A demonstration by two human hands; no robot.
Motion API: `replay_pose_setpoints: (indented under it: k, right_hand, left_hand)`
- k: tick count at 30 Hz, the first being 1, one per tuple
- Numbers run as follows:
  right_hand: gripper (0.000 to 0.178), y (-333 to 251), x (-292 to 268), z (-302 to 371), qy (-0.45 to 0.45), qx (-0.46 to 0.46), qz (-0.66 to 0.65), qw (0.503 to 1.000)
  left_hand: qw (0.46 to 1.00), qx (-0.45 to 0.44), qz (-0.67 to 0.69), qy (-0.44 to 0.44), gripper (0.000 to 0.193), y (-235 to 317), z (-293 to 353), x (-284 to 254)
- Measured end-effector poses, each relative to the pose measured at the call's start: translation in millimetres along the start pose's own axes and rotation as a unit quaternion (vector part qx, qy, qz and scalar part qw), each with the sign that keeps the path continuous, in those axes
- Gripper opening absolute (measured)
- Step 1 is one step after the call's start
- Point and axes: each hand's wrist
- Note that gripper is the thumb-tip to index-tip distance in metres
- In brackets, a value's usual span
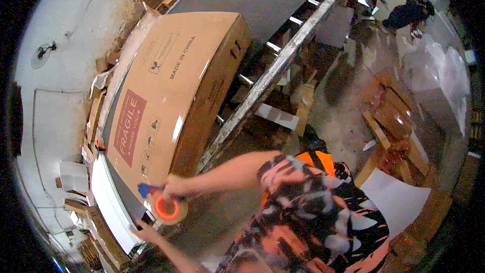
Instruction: The person places white foam sheets into a cardboard box on a conveyor belt, folds the flaps, and seals the box using a handheld tape dispenser. The process is repeated for multiple boxes throughout the clip.
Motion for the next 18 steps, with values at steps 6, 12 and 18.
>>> replay_pose_setpoints:
  k: [6, 12, 18]
  right_hand:
    - [0.048, -175, -167, -10, 0.212, -0.219, 0.225, 0.925]
    - [0.066, -218, -241, -58, 0.329, -0.201, 0.426, 0.818]
    - [0.066, -213, -373, 11, 0.618, -0.411, 0.456, 0.491]
  left_hand:
    - [0.988, 0.031, 0.154, 0.001, 0.056, 173, 146, 40]
    - [0.987, 0.146, -0.035, 0.051, 0.036, 211, 112, 155]
    - [0.991, 0.123, 0.044, 0.007, 0.034, 246, 115, 140]
Point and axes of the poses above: each hand's wrist, its own z-axis away from the middle knuckle, its own x-axis out of the palm, y = z × x, and after that the axes turned 2 degrees about y, right-handed
